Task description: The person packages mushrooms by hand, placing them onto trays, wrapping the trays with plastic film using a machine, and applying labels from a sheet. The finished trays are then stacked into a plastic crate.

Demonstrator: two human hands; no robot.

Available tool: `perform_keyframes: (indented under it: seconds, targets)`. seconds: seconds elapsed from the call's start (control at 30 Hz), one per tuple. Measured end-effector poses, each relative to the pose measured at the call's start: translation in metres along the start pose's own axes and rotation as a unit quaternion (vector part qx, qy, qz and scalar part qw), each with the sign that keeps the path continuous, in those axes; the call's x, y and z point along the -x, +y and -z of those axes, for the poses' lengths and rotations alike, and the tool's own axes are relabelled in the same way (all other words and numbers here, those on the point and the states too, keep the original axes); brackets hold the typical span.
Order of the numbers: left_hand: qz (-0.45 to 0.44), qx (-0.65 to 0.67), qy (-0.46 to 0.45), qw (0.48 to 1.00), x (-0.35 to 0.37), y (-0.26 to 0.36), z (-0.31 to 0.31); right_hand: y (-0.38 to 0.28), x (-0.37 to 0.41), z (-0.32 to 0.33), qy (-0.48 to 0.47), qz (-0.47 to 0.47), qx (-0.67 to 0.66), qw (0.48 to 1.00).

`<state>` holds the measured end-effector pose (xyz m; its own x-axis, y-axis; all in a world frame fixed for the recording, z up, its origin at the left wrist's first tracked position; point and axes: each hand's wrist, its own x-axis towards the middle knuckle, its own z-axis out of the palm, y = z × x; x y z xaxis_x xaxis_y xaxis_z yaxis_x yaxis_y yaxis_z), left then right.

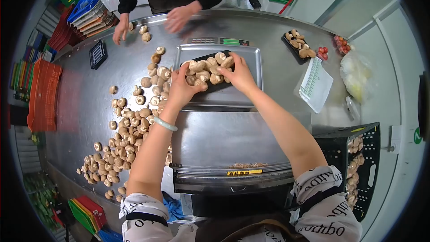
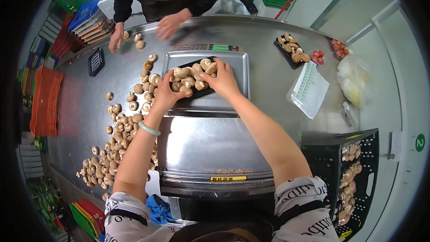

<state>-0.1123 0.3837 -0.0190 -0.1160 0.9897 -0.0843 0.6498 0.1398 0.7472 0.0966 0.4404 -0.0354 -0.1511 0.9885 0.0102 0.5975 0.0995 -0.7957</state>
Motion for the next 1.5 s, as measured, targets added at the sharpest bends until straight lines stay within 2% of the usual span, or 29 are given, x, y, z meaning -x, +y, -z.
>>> perform_keyframes:
  seconds: [0.13,0.27,0.4,0.47,0.57,0.67,0.7,0.73,0.8,0.9,0.97,1.0,1.1,1.2,1.23,1.27,1.33,1.5]
  targets:
    - [-0.061,0.000,-0.006,0.998,0.050,0.053,0.024,-0.028,0.061,0.048,0.043,0.016,0.003,0.999]
    - [-0.106,0.025,-0.046,0.993,0.117,0.067,0.014,-0.031,0.151,0.076,0.050,-0.005,0.020,0.999]
    - [-0.055,0.015,-0.126,0.990,0.179,0.073,-0.001,-0.023,0.231,0.078,0.023,-0.078,0.015,0.997]
    - [-0.066,0.026,-0.132,0.989,0.197,0.069,-0.004,-0.024,0.252,0.079,0.029,-0.067,0.032,0.997]
    - [-0.061,0.024,-0.136,0.988,0.206,0.068,-0.002,-0.038,0.258,0.091,0.046,-0.053,0.107,0.992]
    - [-0.146,-0.033,-0.065,0.987,0.209,0.070,-0.001,-0.072,0.247,0.100,0.070,0.119,0.169,0.976]
    - [-0.139,0.014,-0.058,0.989,0.209,0.073,-0.002,-0.077,0.241,0.094,0.041,0.193,0.128,0.972]
    - [-0.151,-0.004,-0.045,0.987,0.208,0.071,-0.005,-0.083,0.236,0.086,0.015,0.251,0.146,0.957]
    - [-0.211,0.000,-0.036,0.977,0.201,0.052,-0.018,-0.075,0.221,0.063,-0.045,0.302,0.191,0.933]
    - [-0.196,-0.004,-0.031,0.980,0.204,0.057,-0.019,-0.068,0.203,0.058,-0.081,0.280,0.182,0.939]
    - [-0.213,-0.019,-0.030,0.976,0.204,0.056,-0.016,-0.066,0.201,0.073,-0.032,0.170,0.002,0.985]
    - [-0.219,-0.024,-0.031,0.975,0.205,0.056,-0.016,-0.066,0.204,0.086,-0.010,0.107,-0.086,0.990]
    - [-0.210,-0.047,-0.007,0.977,0.210,0.070,-0.014,-0.057,0.208,0.128,-0.015,0.029,-0.170,0.985]
    - [-0.219,-0.056,0.014,0.974,0.212,0.079,-0.026,-0.045,0.214,0.129,-0.057,0.014,-0.157,0.986]
    - [-0.222,-0.071,0.011,0.973,0.213,0.081,-0.030,-0.040,0.213,0.122,-0.055,0.035,-0.083,0.994]
    - [-0.224,-0.087,0.009,0.971,0.213,0.083,-0.033,-0.033,0.213,0.115,-0.031,0.100,0.033,0.994]
    - [-0.225,-0.103,0.000,0.969,0.213,0.083,-0.038,-0.028,0.215,0.103,0.021,0.222,0.257,0.940]
    - [-0.230,-0.101,-0.018,0.968,0.213,0.081,-0.035,-0.015,0.217,0.094,0.039,0.166,0.107,0.980]
